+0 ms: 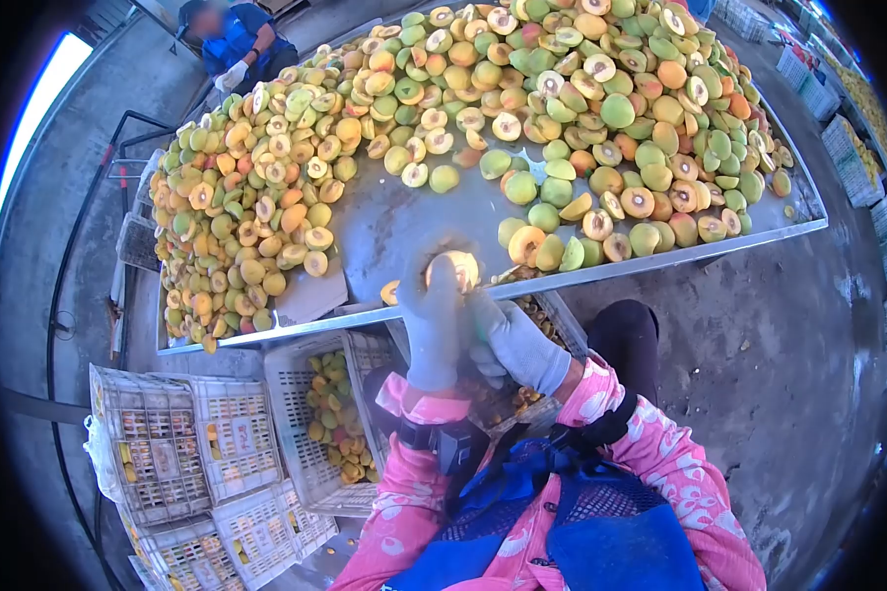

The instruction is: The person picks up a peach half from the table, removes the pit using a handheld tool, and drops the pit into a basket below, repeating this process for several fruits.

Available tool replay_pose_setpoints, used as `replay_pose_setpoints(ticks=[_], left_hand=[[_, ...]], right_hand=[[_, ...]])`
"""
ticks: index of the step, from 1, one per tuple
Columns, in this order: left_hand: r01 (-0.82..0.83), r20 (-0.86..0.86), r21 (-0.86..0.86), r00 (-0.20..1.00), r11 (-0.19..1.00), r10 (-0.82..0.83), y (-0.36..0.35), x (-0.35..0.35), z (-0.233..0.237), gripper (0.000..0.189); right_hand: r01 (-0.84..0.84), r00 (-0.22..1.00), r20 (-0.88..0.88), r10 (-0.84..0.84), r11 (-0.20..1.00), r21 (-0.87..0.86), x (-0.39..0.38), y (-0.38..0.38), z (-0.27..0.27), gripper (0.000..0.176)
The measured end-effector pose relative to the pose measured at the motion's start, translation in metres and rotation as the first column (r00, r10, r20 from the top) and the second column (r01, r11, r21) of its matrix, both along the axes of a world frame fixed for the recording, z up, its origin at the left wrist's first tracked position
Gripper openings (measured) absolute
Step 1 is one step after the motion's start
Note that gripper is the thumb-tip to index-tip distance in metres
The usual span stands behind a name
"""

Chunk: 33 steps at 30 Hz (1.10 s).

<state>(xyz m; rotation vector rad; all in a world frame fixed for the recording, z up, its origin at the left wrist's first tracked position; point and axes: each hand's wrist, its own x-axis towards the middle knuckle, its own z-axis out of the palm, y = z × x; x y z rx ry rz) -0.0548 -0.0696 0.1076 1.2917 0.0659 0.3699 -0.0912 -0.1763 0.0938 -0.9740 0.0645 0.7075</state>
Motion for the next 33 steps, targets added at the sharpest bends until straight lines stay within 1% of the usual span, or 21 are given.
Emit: replay_pose_setpoints(ticks=[2, 3, 5, 6, 8, 10, 11, 13, 15, 17, 18, 20, 22, 23, 24, 25, 26, 28, 30, 32, 33], left_hand=[[0.175, -0.130, 0.175, 0.980, 0.969, -0.153, 0.010, 0.002, -0.003, 0.045], [0.175, -0.133, 0.174, 0.979, 0.969, -0.153, 0.013, 0.002, -0.004, 0.045], [0.250, -0.286, -0.089, 0.921, 0.964, -0.265, 0.016, 0.003, -0.004, 0.046], [0.251, -0.283, -0.086, 0.922, 0.964, -0.265, 0.015, 0.004, -0.003, 0.046], [0.251, -0.309, 0.068, 0.926, 0.966, -0.219, 0.012, 0.004, 0.001, 0.045], [0.261, -0.278, 0.085, 0.933, 0.962, -0.229, 0.007, 0.003, 0.007, 0.037], [0.267, -0.246, 0.102, 0.940, 0.958, -0.236, 0.005, 0.002, 0.010, 0.030], [0.292, -0.248, 0.040, 0.929, 0.956, -0.274, 0.004, -0.001, 0.018, 0.030], [0.323, -0.236, -0.023, 0.918, 0.946, -0.319, 0.004, -0.001, 0.021, 0.029], [0.317, -0.386, 0.055, 0.881, 0.947, -0.272, 0.005, 0.000, 0.019, 0.027], [0.320, -0.386, 0.054, 0.880, 0.946, -0.276, 0.006, 0.001, 0.012, 0.027], [0.239, -0.244, 0.387, 0.958, 0.890, -0.151, 0.008, 0.000, 0.000, 0.027], [0.244, -0.163, 0.474, 0.969, 0.846, -0.188, 0.009, 0.002, -0.002, 0.027], [0.241, -0.087, 0.560, 0.968, 0.793, -0.233, 0.009, 0.003, -0.001, 0.028], [0.239, -0.086, 0.561, 0.969, 0.793, -0.231, 0.008, 0.002, -0.001, 0.028], [0.417, -0.122, 0.189, 0.908, 0.889, -0.401, 0.008, 0.002, -0.001, 0.027], [0.534, -0.086, -0.213, 0.824, 0.818, -0.560, 0.007, 0.001, -0.002, 0.027], [0.464, -0.183, -0.159, 0.853, 0.871, -0.488, 0.004, -0.003, -0.006, 0.026], [0.395, -0.264, -0.098, 0.875, 0.913, -0.407, 0.002, -0.003, -0.006, 0.026], [0.352, -0.283, 0.215, 0.915, 0.911, -0.286, 0.004, -0.012, -0.008, 0.027], [0.351, -0.282, 0.217, 0.916, 0.911, -0.285, 0.004, -0.012, -0.009, 0.027]], right_hand=[[-0.012, 1.000, 0.000, 0.012, 1.000, -0.017, 0.000, -0.001, 0.000, 0.048], [-0.032, 0.998, 0.043, 0.034, 0.998, -0.048, 0.001, -0.002, 0.000, 0.048], [-0.052, 0.994, 0.091, 0.060, 0.995, -0.083, 0.003, -0.004, 0.000, 0.048], [-0.114, 0.993, 0.019, 0.114, 0.993, -0.038, 0.004, -0.006, -0.001, 0.050], [-0.170, 0.984, -0.057, 0.171, 0.985, 0.012, 0.003, -0.010, 0.000, 0.051], [-0.269, 0.909, -0.235, 0.346, 0.913, 0.306, 0.001, -0.015, 0.005, 0.055], [-0.272, 0.906, -0.237, 0.350, 0.912, 0.307, 0.001, -0.016, 0.002, 0.055], [-0.273, 0.863, -0.254, 0.438, 0.825, 0.495, 0.000, -0.015, -0.005, 0.056], [-0.264, 0.876, -0.265, 0.403, 0.861, 0.435, -0.001, -0.011, -0.004, 0.057], [-0.244, 0.892, -0.278, 0.357, 0.896, 0.370, -0.002, -0.012, -0.006, 0.057], [-0.259, 0.875, -0.262, 0.407, 0.852, 0.456, -0.002, -0.014, -0.011, 0.058], [-0.272, 0.855, -0.246, 0.456, 0.799, 0.536, -0.003, -0.014, -0.022, 0.059], [-0.244, 0.810, -0.211, 0.548, 0.641, 0.728, -0.005, -0.013, -0.030, 0.059], [-0.246, 0.809, -0.210, 0.549, 0.640, 0.728, -0.006, -0.013, -0.030, 0.059], [-0.234, 0.810, -0.212, 0.547, 0.633, 0.738, -0.007, -0.013, -0.028, 0.060], [-0.221, 0.812, -0.213, 0.544, 0.623, 0.750, -0.007, -0.013, -0.027, 0.060], [-0.220, 0.811, -0.213, 0.545, 0.621, 0.752, -0.006, -0.012, -0.029, 0.060], [-0.266, 0.873, -0.177, 0.455, 0.746, 0.610, -0.005, -0.012, -0.033, 0.059], [-0.295, 0.859, -0.179, 0.479, 0.750, 0.592, -0.006, -0.014, -0.036, 0.058], [-0.311, 0.841, -0.200, 0.503, 0.752, 0.581, -0.014, -0.017, -0.039, 0.058], [-0.320, 0.835, -0.174, 0.522, 0.717, 0.619, -0.014, -0.017, -0.038, 0.058]])
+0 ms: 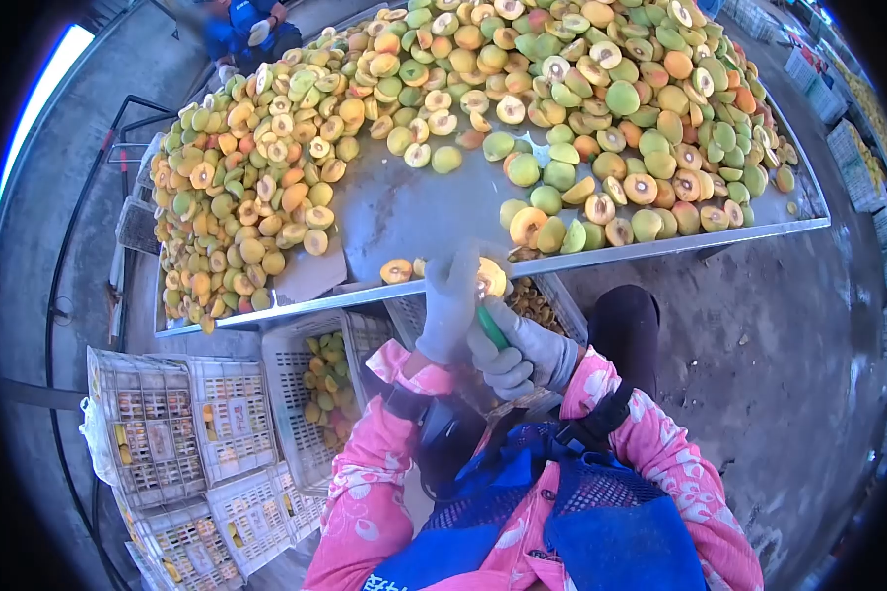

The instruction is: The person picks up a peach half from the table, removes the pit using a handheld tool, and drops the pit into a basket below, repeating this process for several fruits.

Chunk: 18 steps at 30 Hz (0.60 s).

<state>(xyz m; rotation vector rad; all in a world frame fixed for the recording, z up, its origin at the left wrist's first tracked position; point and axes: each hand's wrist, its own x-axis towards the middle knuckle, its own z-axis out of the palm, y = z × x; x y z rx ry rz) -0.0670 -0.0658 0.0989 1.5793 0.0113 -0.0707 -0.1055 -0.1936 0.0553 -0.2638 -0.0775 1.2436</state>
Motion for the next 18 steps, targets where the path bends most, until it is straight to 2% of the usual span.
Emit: replay_pose_setpoints(ticks=[2, 3, 5, 6, 7, 8, 10, 11, 12, 14, 15, 17, 18], left_hand=[[0.070, 0.156, -0.119, 0.987, 0.990, -0.051, 0.001, -0.002, -0.006, 0.030], [0.069, 0.155, -0.118, 0.987, 0.991, -0.050, 0.001, -0.004, -0.011, 0.030], [-0.196, -0.237, -0.406, 0.966, 0.893, 0.105, -0.001, -0.009, -0.023, 0.034], [-0.194, -0.242, -0.408, 0.965, 0.892, 0.099, 0.002, -0.011, -0.028, 0.034], [-0.334, -0.258, -0.421, 0.935, 0.843, 0.243, 0.010, -0.017, -0.033, 0.037], [-0.466, -0.269, -0.424, 0.884, 0.777, 0.383, 0.023, -0.023, -0.037, 0.041], [-0.716, -0.064, -0.232, 0.686, 0.658, 0.724, 0.060, -0.024, -0.055, 0.033], [-0.799, 0.451, 0.280, 0.598, 0.532, 0.662, 0.086, -0.037, -0.055, 0.026], [-0.820, 0.786, 0.565, 0.569, 0.091, 0.242, 0.117, -0.050, -0.054, 0.020], [-0.905, 0.658, 0.379, 0.411, 0.195, 0.630, 0.185, -0.058, -0.079, 0.017], [-0.902, 0.652, 0.383, 0.417, 0.199, 0.634, 0.179, -0.055, -0.074, 0.017], [-0.899, 0.832, 0.436, 0.424, 0.050, 0.358, 0.163, -0.043, -0.056, 0.018], [-0.832, 0.708, 0.442, 0.553, 0.334, 0.439, 0.149, -0.026, -0.069, 0.019]], right_hand=[[-0.015, 1.000, 0.000, 0.015, 0.998, 0.056, 0.001, 0.002, -0.004, 0.057], [-0.019, 1.000, -0.004, 0.019, 0.997, 0.073, 0.004, 0.004, -0.015, 0.057], [-0.014, 1.000, -0.011, 0.015, 0.996, 0.087, 0.007, 0.003, -0.013, 0.057], [0.129, 0.905, 0.423, -0.044, 0.976, -0.174, 0.006, 0.000, -0.011, 0.057], [0.344, 0.642, 0.765, 0.046, 0.875, -0.341, 0.001, -0.002, -0.010, 0.058], [0.334, 0.651, 0.758, 0.048, 0.878, -0.343, -0.004, -0.001, -0.013, 0.058], [0.455, 0.586, 0.750, 0.306, 0.643, -0.617, 0.000, 0.000, -0.028, 0.058], [0.718, 0.236, 0.858, 0.456, 0.513, -0.470, 0.005, 0.002, -0.077, 0.054], [0.726, 0.241, 0.861, 0.449, 0.505, -0.467, 0.005, -0.005, -0.080, 0.054], [0.839, 0.179, 0.621, 0.763, 0.212, -0.502, 0.010, -0.013, -0.083, 0.048], [0.836, 0.185, 0.615, 0.766, 0.207, -0.508, 0.012, -0.014, -0.084, 0.048], [0.869, 0.181, 0.657, 0.732, 0.193, -0.455, 0.011, -0.004, -0.086, 0.039], [0.888, 0.169, 0.678, 0.716, 0.187, -0.419, 0.014, -0.002, -0.086, 0.036]])
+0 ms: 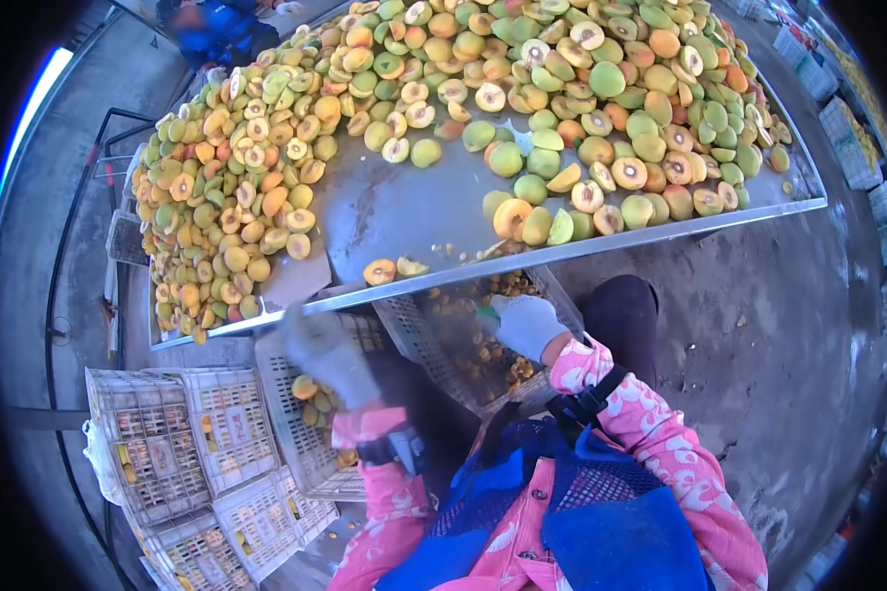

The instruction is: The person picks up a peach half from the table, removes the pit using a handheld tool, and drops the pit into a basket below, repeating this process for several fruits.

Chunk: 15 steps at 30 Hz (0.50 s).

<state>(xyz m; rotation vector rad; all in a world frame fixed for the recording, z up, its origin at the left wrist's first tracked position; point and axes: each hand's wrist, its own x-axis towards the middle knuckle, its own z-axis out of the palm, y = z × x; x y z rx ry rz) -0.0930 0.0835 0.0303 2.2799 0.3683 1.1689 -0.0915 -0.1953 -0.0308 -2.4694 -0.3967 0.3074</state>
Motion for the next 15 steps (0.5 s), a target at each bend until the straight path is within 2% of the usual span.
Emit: replay_pose_setpoints(ticks=[1, 2, 3, 4, 6, 7, 8, 9, 10, 12, 13, 14, 15], left_hand=[[0.196, -0.027, -0.239, 0.978, 0.951, -0.209, -0.026, 0.019, -0.015, 0.022], [0.211, -0.167, -0.120, 0.959, 0.970, -0.229, -0.084, 0.024, 0.016, 0.023], [0.346, -0.449, -0.099, 0.821, 0.933, -0.352, -0.098, 0.043, 0.000, 0.026], [0.543, -0.438, -0.075, 0.736, 0.837, -0.516, -0.107, 0.067, -0.050, 0.028], [0.660, -0.800, 0.160, 0.522, 0.734, -0.296, -0.170, 0.096, -0.019, 0.033], [0.665, -0.798, 0.154, 0.520, 0.730, -0.305, -0.181, 0.107, -0.030, 0.033], [0.657, -0.650, 0.070, 0.601, 0.751, -0.465, -0.189, 0.119, -0.048, 0.034], [0.657, -0.463, -0.016, 0.663, 0.754, -0.588, -0.192, 0.129, -0.064, 0.036], [0.659, -0.463, -0.018, 0.661, 0.752, -0.590, -0.191, 0.136, -0.070, 0.036], [0.441, -0.566, -0.492, 0.493, 0.750, -0.661, -0.177, 0.143, -0.083, 0.036], [0.433, -0.572, -0.489, 0.496, 0.757, -0.653, -0.170, 0.137, -0.073, 0.036], [0.285, -0.415, -0.744, 0.511, 0.604, -0.752, -0.164, 0.126, -0.051, 0.035], [0.136, -0.238, -0.919, 0.555, 0.370, -0.797, -0.159, 0.116, -0.031, 0.034]], right_hand=[[-0.004, 1.000, 0.003, 0.004, 1.000, -0.005, 0.001, -0.003, 0.004, 0.036], [0.004, 1.000, -0.025, -0.003, 1.000, 0.024, -0.003, -0.009, 0.010, 0.035], [0.018, 0.998, -0.055, -0.015, 0.998, 0.053, -0.007, -0.014, 0.014, 0.033], [0.024, 0.998, -0.054, -0.021, 0.999, 0.047, -0.011, -0.020, 0.013, 0.033], [0.129, 0.988, -0.109, -0.112, 0.977, 0.171, -0.021, -0.032, 0.011, 0.033], [0.171, 0.976, -0.161, -0.144, 0.971, 0.169, -0.023, -0.037, 0.018, 0.030], [0.175, 0.976, -0.159, -0.149, 0.971, 0.162, -0.025, -0.042, 0.018, 0.030], [0.210, 0.977, -0.081, -0.198, 0.957, 0.198, -0.026, -0.047, 0.017, 0.031], [0.242, 0.969, -0.008, -0.247, 0.940, 0.240, -0.026, -0.050, 0.018, 0.032], [0.255, 0.966, -0.048, -0.253, 0.923, 0.287, -0.019, -0.051, 0.022, 0.029], [0.283, 0.959, -0.104, -0.264, 0.863, 0.419, -0.013, -0.048, 0.023, 0.026], [0.311, 0.950, -0.160, -0.267, 0.781, 0.541, -0.006, -0.043, 0.024, 0.024], [0.304, 0.952, -0.162, -0.258, 0.779, 0.548, 0.002, -0.038, 0.035, 0.024]])
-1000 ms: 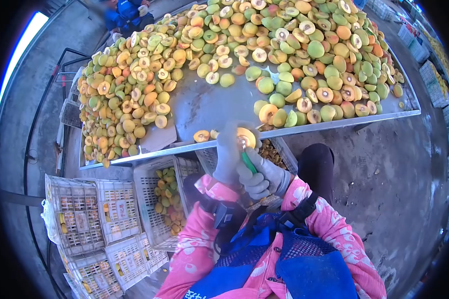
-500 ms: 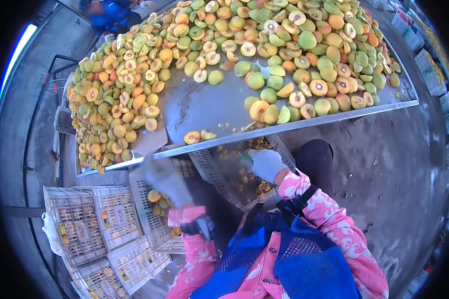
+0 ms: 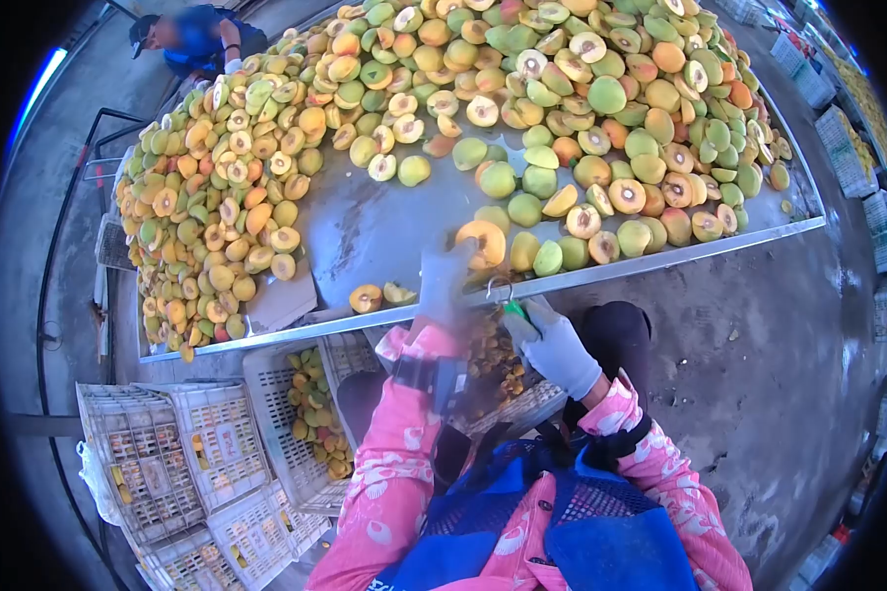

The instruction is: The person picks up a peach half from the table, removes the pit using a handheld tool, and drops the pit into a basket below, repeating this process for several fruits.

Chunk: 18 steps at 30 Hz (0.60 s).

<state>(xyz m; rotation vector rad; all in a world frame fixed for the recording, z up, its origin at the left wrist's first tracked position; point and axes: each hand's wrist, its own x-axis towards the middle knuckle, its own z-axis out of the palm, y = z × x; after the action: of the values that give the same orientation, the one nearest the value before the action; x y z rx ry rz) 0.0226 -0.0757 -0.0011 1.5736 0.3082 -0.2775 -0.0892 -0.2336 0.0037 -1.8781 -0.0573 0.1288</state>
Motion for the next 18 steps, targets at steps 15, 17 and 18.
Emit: replay_pose_setpoints(ticks=[15, 17, 18], left_hand=[[0.144, 0.454, -0.132, 0.888, 0.981, -0.069, 0.025, -0.074, 0.064, 0.038], [0.132, 0.518, -0.047, 0.851, 0.990, -0.089, 0.029, -0.070, 0.052, 0.039], [0.112, 0.573, 0.039, 0.811, 0.993, -0.114, 0.032, -0.069, 0.046, 0.041]], right_hand=[[-0.018, 0.963, 0.270, -0.018, 0.991, 0.132, 0.000, 0.043, 0.042, 0.025], [-0.052, 0.991, 0.131, 0.034, 0.988, 0.142, -0.004, 0.044, 0.048, 0.028], [-0.054, 0.990, 0.135, 0.034, 0.989, 0.140, -0.006, 0.045, 0.051, 0.028]])
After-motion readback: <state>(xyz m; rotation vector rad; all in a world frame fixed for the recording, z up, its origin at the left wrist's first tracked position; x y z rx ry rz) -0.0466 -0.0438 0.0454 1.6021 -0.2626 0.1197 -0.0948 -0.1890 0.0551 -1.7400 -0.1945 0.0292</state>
